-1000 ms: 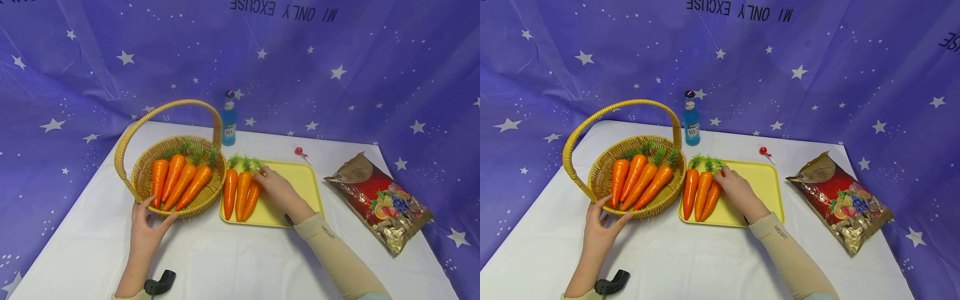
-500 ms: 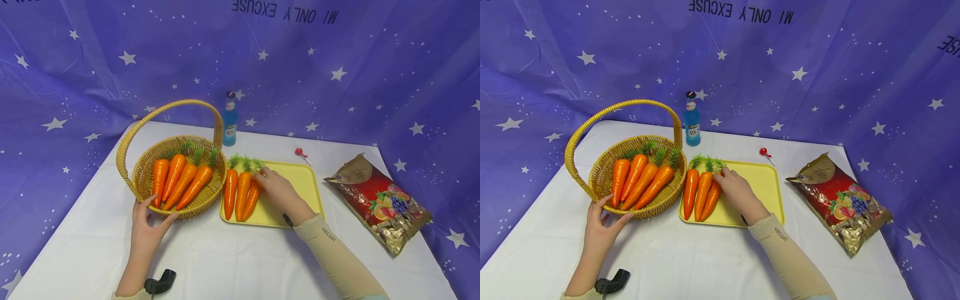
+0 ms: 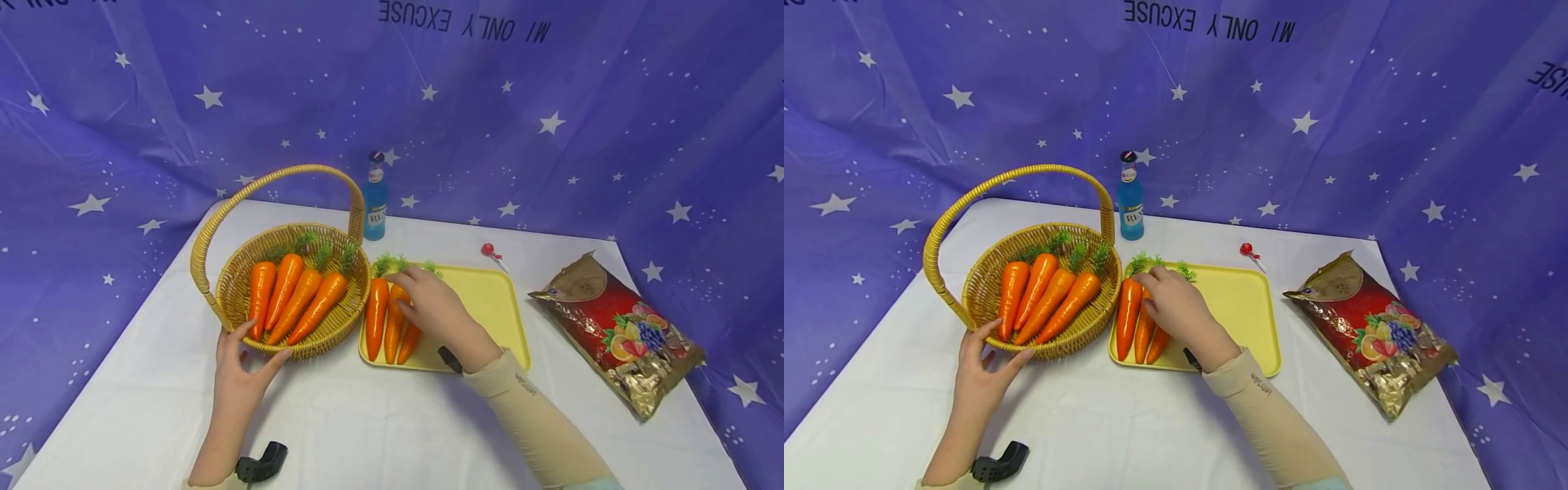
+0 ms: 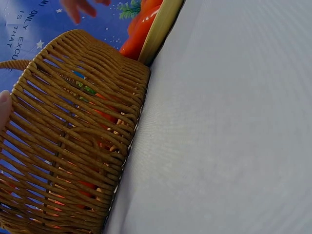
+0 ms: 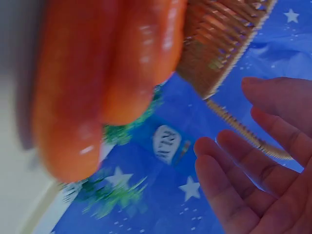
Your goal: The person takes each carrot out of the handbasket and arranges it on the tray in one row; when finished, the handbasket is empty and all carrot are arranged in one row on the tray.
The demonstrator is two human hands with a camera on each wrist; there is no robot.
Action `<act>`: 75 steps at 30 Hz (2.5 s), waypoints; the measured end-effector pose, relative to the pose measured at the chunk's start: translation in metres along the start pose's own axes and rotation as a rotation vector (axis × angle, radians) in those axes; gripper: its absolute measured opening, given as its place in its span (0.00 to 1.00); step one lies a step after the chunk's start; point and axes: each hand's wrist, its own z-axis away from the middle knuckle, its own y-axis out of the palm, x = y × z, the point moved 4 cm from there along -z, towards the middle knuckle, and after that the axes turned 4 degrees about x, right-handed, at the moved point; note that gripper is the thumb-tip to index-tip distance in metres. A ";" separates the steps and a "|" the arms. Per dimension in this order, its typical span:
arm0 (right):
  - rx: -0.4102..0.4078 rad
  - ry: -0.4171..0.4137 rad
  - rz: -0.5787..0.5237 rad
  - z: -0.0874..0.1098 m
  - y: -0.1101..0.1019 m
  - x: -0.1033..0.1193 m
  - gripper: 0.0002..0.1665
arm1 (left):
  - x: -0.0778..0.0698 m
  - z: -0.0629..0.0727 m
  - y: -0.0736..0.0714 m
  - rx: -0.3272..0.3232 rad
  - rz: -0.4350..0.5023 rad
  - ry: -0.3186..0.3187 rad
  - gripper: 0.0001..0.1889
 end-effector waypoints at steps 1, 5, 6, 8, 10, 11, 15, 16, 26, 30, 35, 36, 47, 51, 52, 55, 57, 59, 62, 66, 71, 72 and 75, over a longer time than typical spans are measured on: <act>-0.001 -0.005 -0.005 -0.002 -0.002 0.004 0.24 | 0.000 0.000 0.000 0.001 0.002 0.001 0.41; 0.002 -0.031 -0.022 -0.011 -0.004 0.017 0.24 | 0.000 0.000 -0.001 -0.001 0.008 0.008 0.41; 0.005 -0.040 -0.026 -0.013 -0.004 0.020 0.24 | 0.000 0.000 -0.001 -0.004 0.009 0.009 0.41; 0.009 -0.064 -0.038 -0.018 -0.003 0.026 0.24 | 0.000 0.000 -0.001 -0.008 0.005 0.007 0.41; 0.016 -0.087 -0.048 -0.023 -0.001 0.032 0.24 | 0.001 0.000 -0.001 -0.009 0.003 0.003 0.41; 0.021 -0.096 -0.055 -0.025 0.001 0.035 0.25 | 0.001 0.000 -0.001 -0.009 0.001 0.002 0.41; 0.037 -0.114 -0.076 -0.033 0.005 0.044 0.26 | 0.001 0.000 -0.001 -0.009 0.002 0.009 0.41; 0.041 -0.115 -0.079 -0.036 0.006 0.046 0.26 | 0.000 0.000 -0.001 -0.010 0.003 0.013 0.41; 0.071 -0.076 -0.043 -0.058 0.020 0.053 0.24 | 0.000 0.000 0.000 -0.006 -0.007 0.018 0.41; 0.067 -0.071 -0.002 -0.066 0.022 0.056 0.24 | 0.001 0.000 -0.001 -0.010 -0.010 0.014 0.41; 0.105 -0.060 0.075 -0.076 0.026 0.063 0.24 | 0.000 0.000 -0.002 -0.008 -0.004 0.016 0.41; 0.121 -0.056 0.090 -0.078 0.027 0.064 0.24 | 0.000 0.000 -0.002 -0.007 -0.003 0.018 0.41; 0.222 0.028 0.147 -0.092 0.042 0.069 0.19 | 0.002 0.000 -0.001 -0.007 0.014 0.033 0.40; 0.236 0.048 0.163 -0.094 0.046 0.070 0.18 | 0.003 -0.001 -0.001 -0.009 0.015 0.055 0.40; 0.241 0.051 0.166 -0.094 0.048 0.070 0.19 | 0.003 -0.001 -0.002 -0.011 0.015 0.059 0.40; 0.259 0.057 0.177 -0.096 0.050 0.071 0.21 | 0.003 0.000 -0.002 -0.012 0.010 0.057 0.40; 0.270 0.061 0.180 -0.097 0.052 0.072 0.22 | 0.002 0.000 -0.002 -0.011 0.007 0.052 0.39; 0.276 0.064 0.181 -0.098 0.054 0.072 0.22 | 0.002 0.000 -0.002 -0.008 0.005 0.046 0.40; 0.284 0.065 0.189 -0.100 0.057 0.071 0.22 | 0.002 0.000 -0.001 -0.007 0.008 0.042 0.40; 0.292 0.067 0.202 -0.102 0.059 0.072 0.23 | 0.002 -0.001 -0.001 -0.010 0.010 0.037 0.41; 0.297 0.065 0.209 -0.104 0.061 0.072 0.22 | 0.001 0.000 -0.001 -0.010 0.011 0.033 0.40; 0.297 0.064 0.208 -0.105 0.062 0.071 0.22 | 0.001 0.000 -0.001 -0.009 0.011 0.036 0.40; 0.296 0.065 0.209 -0.107 0.064 0.071 0.22 | -0.001 0.000 -0.001 -0.009 0.008 0.042 0.40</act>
